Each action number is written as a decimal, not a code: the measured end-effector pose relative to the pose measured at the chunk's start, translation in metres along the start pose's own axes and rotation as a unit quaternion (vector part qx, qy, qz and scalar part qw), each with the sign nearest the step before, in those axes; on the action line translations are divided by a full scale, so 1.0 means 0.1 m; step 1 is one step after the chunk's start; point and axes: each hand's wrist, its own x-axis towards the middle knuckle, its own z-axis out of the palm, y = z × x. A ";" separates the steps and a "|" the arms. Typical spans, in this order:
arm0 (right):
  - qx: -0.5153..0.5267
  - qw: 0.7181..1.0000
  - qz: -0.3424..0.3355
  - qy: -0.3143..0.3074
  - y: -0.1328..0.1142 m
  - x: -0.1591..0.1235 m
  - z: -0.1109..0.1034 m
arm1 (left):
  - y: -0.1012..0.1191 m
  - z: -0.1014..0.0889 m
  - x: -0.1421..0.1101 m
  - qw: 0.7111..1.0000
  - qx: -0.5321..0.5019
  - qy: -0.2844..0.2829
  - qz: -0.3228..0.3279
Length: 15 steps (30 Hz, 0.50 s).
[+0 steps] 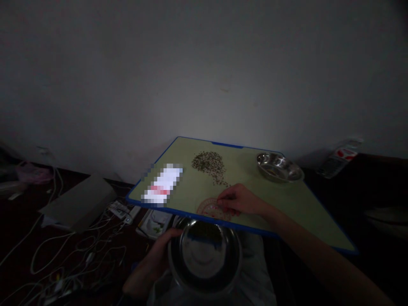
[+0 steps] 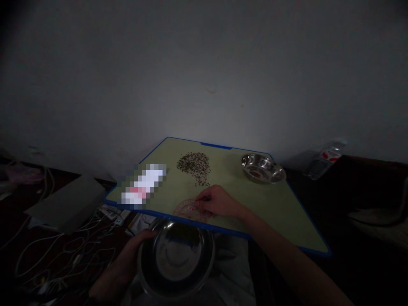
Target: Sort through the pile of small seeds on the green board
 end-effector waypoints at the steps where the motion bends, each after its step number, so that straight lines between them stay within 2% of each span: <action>1: 0.004 1.000 -0.002 -0.004 0.00 0.00 0.01 | 0.00 0.00 0.00 1.000 0.003 0.005 -0.003; 5: 0.016 1.000 -0.012 -0.005 0.02 0.00 0.02 | -0.03 0.00 0.02 1.000 0.007 0.021 -0.004; 10: 0.023 1.000 -0.015 -0.003 0.03 0.01 0.02 | -0.06 -0.03 0.06 1.000 -0.004 0.004 -0.015; 15: -0.010 0.999 -0.042 0.029 0.09 -0.08 -0.11 | -0.08 -0.06 0.08 1.000 -0.002 0.004 0.004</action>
